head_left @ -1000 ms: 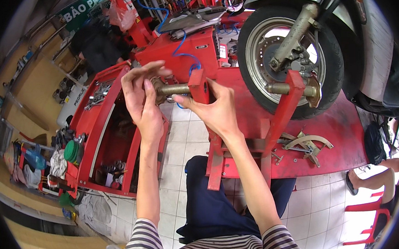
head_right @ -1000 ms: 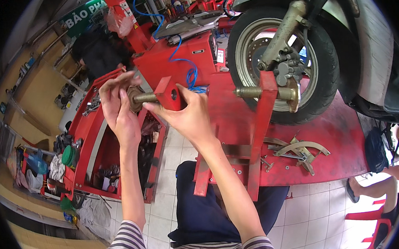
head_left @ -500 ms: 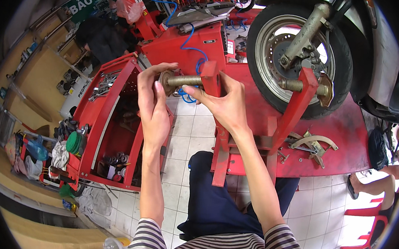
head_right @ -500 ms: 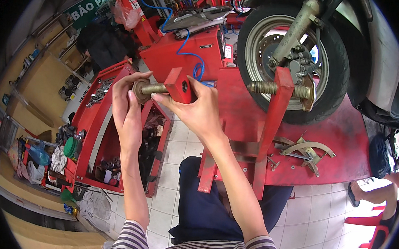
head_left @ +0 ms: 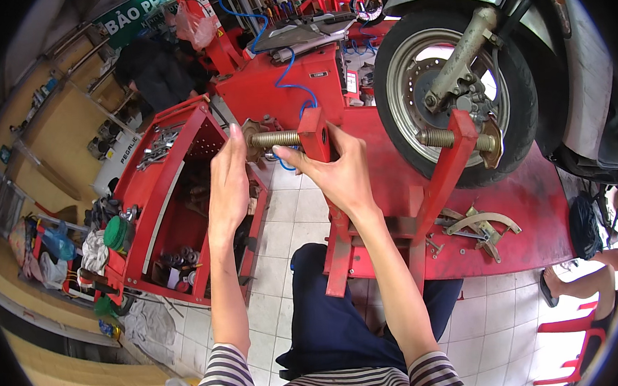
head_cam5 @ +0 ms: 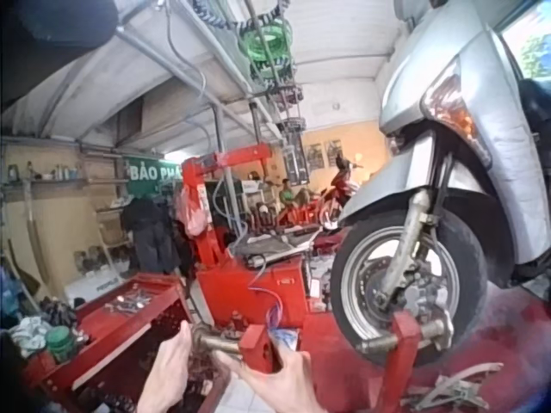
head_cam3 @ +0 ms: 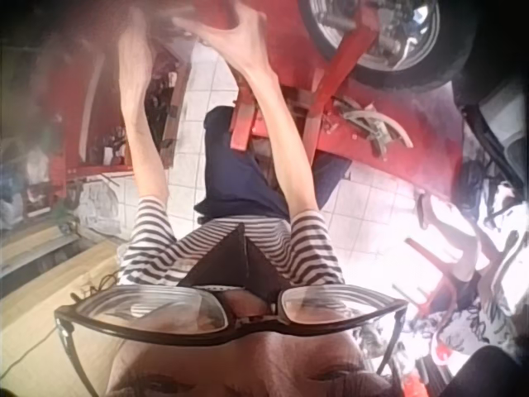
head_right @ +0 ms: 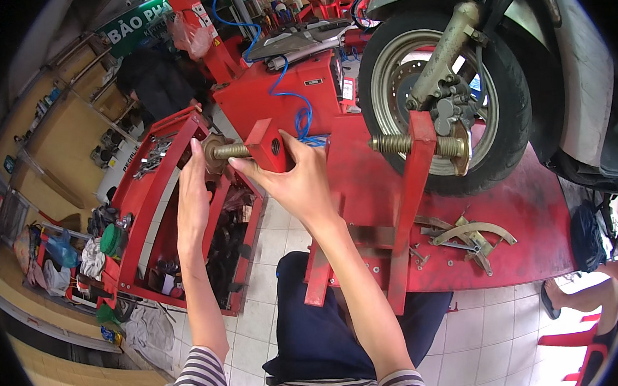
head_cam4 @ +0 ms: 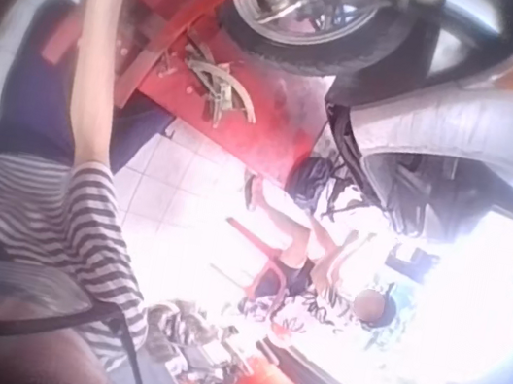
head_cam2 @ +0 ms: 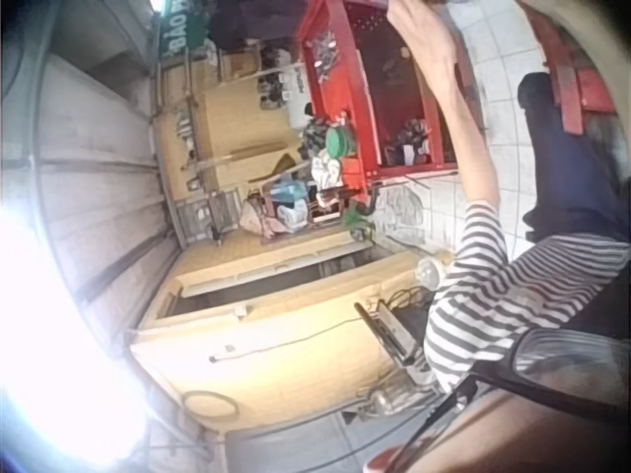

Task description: The person holds and inspects a large threaded bolt and then uses a wrench to tighten a smaller nut on a red metal lift stand.

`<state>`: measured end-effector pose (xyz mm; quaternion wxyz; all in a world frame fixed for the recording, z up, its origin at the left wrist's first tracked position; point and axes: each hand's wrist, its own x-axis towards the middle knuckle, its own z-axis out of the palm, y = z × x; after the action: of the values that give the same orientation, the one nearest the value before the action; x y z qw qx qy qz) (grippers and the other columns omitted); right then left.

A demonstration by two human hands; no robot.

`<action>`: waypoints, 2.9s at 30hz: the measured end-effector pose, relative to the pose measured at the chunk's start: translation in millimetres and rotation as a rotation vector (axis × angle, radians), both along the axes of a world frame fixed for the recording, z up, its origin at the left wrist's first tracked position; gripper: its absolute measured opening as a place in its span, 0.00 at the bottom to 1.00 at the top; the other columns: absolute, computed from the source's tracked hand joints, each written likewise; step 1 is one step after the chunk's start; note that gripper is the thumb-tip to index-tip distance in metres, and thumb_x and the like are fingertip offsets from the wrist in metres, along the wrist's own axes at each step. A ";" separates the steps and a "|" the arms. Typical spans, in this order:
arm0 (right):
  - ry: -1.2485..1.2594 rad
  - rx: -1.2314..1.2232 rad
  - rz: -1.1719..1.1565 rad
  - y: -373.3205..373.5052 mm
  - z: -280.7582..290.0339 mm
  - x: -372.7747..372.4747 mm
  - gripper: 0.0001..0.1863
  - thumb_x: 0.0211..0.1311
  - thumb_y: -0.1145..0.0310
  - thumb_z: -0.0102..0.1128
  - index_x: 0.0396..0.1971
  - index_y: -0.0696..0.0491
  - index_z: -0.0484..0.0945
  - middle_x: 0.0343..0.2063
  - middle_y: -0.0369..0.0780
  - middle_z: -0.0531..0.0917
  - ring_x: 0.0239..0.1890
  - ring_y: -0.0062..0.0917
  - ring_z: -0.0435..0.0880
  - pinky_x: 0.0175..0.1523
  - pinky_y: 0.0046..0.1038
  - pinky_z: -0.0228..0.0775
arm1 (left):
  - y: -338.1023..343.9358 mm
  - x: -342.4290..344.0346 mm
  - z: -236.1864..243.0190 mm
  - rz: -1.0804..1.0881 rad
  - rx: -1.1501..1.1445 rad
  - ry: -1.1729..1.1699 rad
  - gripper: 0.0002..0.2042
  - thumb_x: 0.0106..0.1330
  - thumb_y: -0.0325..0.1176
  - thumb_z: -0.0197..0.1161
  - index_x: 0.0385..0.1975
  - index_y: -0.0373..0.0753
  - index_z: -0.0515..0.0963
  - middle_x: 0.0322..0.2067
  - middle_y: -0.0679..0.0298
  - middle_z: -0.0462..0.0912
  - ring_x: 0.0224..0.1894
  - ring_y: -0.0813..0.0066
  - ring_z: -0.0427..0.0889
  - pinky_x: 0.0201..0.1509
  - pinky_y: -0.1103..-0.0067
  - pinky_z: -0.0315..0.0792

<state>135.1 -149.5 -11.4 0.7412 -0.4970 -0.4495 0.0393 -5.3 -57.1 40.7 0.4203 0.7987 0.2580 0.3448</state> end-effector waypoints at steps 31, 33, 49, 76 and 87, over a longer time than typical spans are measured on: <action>0.117 -0.038 0.071 1.1 3.7 -8.9 0.18 0.55 0.65 0.77 0.39 0.60 0.81 0.25 0.36 0.84 0.25 0.16 0.82 0.31 0.22 0.75 | 21.6 4.4 -34.6 -0.145 0.690 -0.510 0.18 0.61 0.10 0.59 0.48 0.36 0.68 0.59 0.52 0.77 0.64 0.60 0.75 0.65 0.70 0.70; 0.140 -0.044 0.084 -1.1 5.4 -10.1 0.17 0.55 0.66 0.76 0.38 0.61 0.81 0.26 0.36 0.84 0.25 0.15 0.81 0.32 0.21 0.74 | 19.9 2.6 -34.3 -0.145 0.624 -0.519 0.18 0.63 0.13 0.60 0.50 0.36 0.68 0.58 0.52 0.77 0.64 0.60 0.75 0.65 0.70 0.70; 0.136 -0.058 0.063 -2.3 6.3 -12.1 0.17 0.55 0.67 0.77 0.37 0.61 0.79 0.25 0.35 0.82 0.24 0.15 0.79 0.31 0.21 0.73 | 28.3 -12.7 -9.9 -0.549 0.024 -0.376 0.22 0.72 0.30 0.58 0.64 0.34 0.66 0.62 0.57 0.72 0.66 0.68 0.70 0.69 0.73 0.65; 0.074 -0.107 0.038 -0.8 2.2 -5.3 0.20 0.54 0.63 0.77 0.40 0.60 0.81 0.25 0.35 0.85 0.26 0.15 0.81 0.34 0.22 0.74 | 23.8 6.3 -19.8 -0.031 -0.031 -0.350 0.22 0.77 0.48 0.52 0.53 0.32 0.76 0.43 0.61 0.80 0.45 0.76 0.77 0.55 0.77 0.68; 0.094 -0.035 0.067 1.1 0.8 -8.5 0.21 0.54 0.60 0.78 0.39 0.59 0.81 0.23 0.34 0.84 0.23 0.15 0.80 0.31 0.22 0.73 | 21.8 -6.9 -15.0 -0.472 -0.040 -0.561 0.17 0.78 0.33 0.46 0.60 0.31 0.69 0.53 0.56 0.78 0.61 0.65 0.76 0.67 0.69 0.67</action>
<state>126.6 -148.3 -10.6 0.7510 -0.4924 -0.4295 0.0953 -12.3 -35.3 25.6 0.5582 0.7023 -0.0519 0.4386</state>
